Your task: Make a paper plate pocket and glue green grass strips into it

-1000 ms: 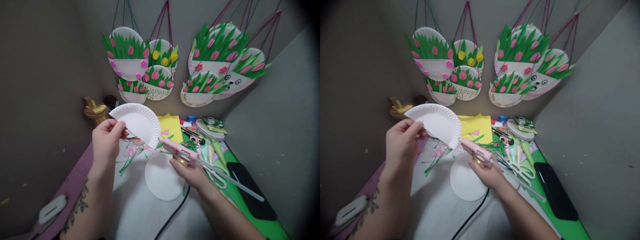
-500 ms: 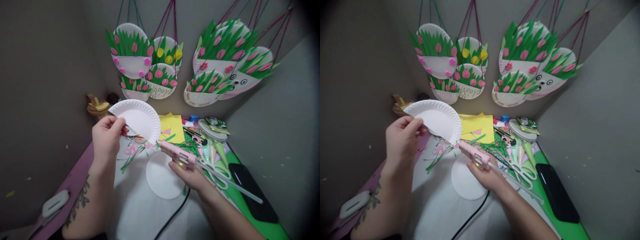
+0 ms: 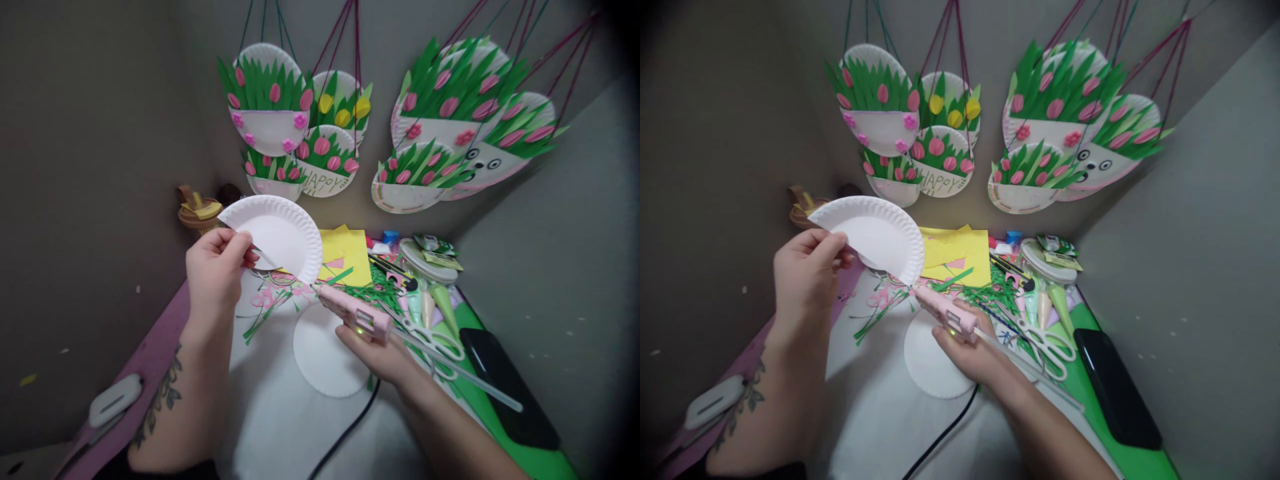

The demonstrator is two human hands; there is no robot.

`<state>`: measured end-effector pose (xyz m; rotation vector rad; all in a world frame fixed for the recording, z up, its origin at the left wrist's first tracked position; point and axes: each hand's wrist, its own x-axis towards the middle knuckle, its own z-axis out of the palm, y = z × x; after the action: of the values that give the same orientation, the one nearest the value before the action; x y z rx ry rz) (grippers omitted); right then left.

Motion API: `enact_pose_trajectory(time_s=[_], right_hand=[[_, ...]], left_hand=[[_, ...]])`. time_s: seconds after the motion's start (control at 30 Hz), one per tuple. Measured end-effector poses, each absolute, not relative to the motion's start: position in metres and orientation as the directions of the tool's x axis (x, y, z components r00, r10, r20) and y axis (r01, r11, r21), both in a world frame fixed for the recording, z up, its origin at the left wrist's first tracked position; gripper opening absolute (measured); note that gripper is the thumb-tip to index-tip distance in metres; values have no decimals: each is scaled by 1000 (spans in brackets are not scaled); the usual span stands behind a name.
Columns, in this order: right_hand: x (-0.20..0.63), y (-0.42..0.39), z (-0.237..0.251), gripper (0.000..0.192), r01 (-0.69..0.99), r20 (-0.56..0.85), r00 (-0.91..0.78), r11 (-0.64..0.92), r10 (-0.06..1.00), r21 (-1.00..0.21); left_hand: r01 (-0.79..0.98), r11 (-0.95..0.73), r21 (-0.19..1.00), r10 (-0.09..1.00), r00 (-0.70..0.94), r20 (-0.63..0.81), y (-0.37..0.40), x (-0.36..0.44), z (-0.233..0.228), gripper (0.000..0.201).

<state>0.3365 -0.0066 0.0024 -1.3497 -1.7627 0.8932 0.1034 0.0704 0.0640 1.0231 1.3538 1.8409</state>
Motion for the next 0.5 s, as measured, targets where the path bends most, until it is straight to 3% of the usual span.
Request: enact_pose_trajectory(time_s=[0.5], right_hand=[[331,-6,14,42,517,183,-273,304,945,-800]], left_hand=[[3,-250,968,829,-516,215,67,105,68,14]])
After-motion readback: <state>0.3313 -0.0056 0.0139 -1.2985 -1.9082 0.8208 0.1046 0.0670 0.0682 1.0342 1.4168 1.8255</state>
